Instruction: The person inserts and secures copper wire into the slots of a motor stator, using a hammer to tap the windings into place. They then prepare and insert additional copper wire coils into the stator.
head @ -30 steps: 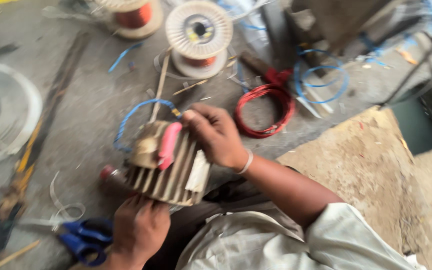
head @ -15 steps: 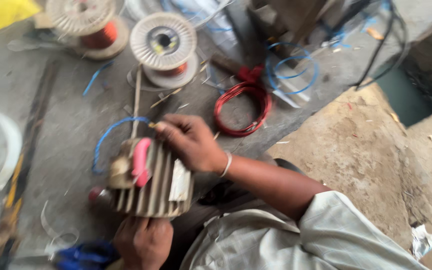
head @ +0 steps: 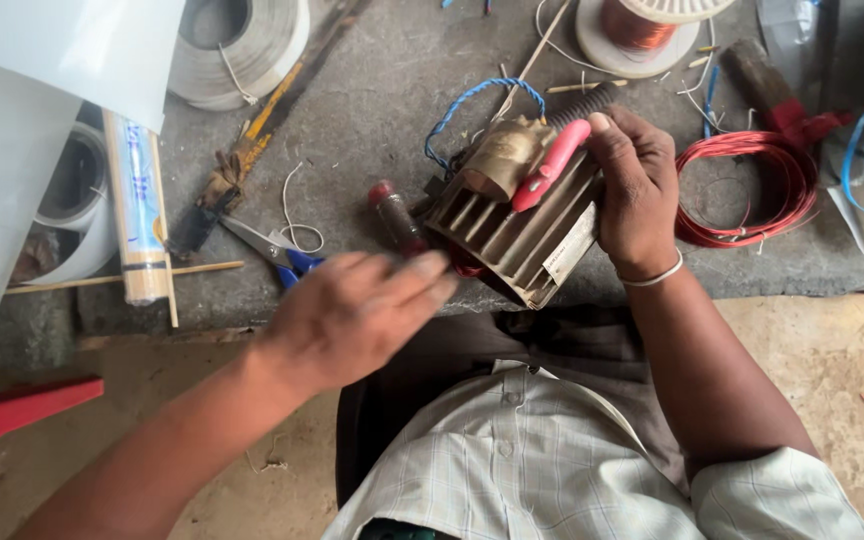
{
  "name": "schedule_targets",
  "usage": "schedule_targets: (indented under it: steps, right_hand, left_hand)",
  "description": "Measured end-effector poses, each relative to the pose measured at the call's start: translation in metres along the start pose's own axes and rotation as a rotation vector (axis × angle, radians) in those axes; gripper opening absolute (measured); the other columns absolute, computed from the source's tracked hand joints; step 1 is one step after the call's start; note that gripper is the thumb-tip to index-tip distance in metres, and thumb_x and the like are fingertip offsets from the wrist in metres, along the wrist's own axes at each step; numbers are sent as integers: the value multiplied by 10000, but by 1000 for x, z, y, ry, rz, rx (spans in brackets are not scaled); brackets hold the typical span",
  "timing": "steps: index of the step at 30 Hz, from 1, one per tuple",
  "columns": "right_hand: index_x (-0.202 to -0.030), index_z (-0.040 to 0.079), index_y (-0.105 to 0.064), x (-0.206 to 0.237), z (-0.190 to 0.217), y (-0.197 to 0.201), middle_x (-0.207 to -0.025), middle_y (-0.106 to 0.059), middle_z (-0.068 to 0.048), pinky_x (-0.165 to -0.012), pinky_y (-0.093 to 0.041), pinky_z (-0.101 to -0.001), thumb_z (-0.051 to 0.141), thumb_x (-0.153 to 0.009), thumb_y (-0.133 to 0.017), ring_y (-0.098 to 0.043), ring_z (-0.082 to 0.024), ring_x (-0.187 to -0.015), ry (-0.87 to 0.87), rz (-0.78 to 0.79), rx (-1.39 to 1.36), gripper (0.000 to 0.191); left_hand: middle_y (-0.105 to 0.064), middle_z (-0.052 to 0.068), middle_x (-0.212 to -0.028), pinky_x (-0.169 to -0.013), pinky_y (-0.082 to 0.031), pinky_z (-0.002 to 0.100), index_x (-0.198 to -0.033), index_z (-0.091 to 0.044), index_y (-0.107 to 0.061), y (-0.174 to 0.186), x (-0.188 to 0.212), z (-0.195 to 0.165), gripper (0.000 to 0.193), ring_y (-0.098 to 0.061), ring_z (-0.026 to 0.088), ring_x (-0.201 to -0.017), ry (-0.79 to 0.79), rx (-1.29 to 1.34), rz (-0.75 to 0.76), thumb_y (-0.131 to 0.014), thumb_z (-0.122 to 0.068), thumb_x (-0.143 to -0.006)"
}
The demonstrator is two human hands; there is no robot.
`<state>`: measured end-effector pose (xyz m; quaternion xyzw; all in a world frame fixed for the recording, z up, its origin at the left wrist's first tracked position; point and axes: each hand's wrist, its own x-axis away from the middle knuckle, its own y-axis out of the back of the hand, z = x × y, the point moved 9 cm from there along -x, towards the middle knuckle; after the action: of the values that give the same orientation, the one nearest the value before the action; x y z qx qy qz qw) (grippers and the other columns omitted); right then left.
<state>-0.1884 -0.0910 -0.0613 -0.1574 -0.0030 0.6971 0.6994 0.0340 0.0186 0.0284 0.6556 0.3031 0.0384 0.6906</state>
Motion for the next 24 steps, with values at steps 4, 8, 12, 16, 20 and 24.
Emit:
schedule_targets:
  steps: [4,8,12,16,20,24]
  right_hand:
    - [-979,41,-668,-3,-2,5,-854,-598,51,-683,-384,-230,216,-1084,-588,-503,-44,-775,-4,-52,-8,219]
    - [-975,56,-694,-3,-7,16,-788,-595,40,-622,-438,-243,285,-999,-598,-527,-45,-721,-61,-100,222,250]
    - [-926,43,-650,-4,1,5,-814,-530,64,-679,-426,-249,247,-1084,-586,-464,-27,-799,23,6,114,266]
    - [-944,37,-646,-4,-7,1,-843,-575,83,-672,-425,-242,222,-1052,-589,-490,-17,-789,-84,5,-125,222]
    - [-882,50,-613,-2,-5,2,-771,-491,93,-599,-381,-243,262,-1074,-580,-424,-13,-722,-86,16,-23,288]
    - [-833,59,-598,0,-3,4,-747,-475,93,-590,-382,-246,299,-1070,-584,-421,-10,-707,-98,18,16,338]
  left_hand:
    - [-644,30,-831,-560,-496,370,-839,-128,-692,-35,-20,-5,64,-625,218,-621,-107,-228,190,-633,-152,-836]
    - [-620,7,-762,-557,-497,382,-723,-183,-597,-56,-35,-1,91,-642,212,-645,-253,-163,338,-617,-165,-810]
    - [-637,38,-707,-512,-517,375,-798,-148,-667,-47,-46,-3,115,-664,231,-610,-280,-101,234,-604,-107,-711]
    - [-668,84,-691,-483,-563,419,-886,-156,-695,-89,-40,14,188,-695,288,-588,-173,-93,577,-610,-93,-731]
    - [-676,109,-695,-464,-578,437,-883,-147,-704,-114,-25,26,200,-708,308,-566,-107,-107,583,-609,-84,-719]
    - [-690,87,-708,-498,-580,443,-938,-190,-727,-147,-1,43,182,-709,264,-536,-51,-109,642,-610,-150,-803]
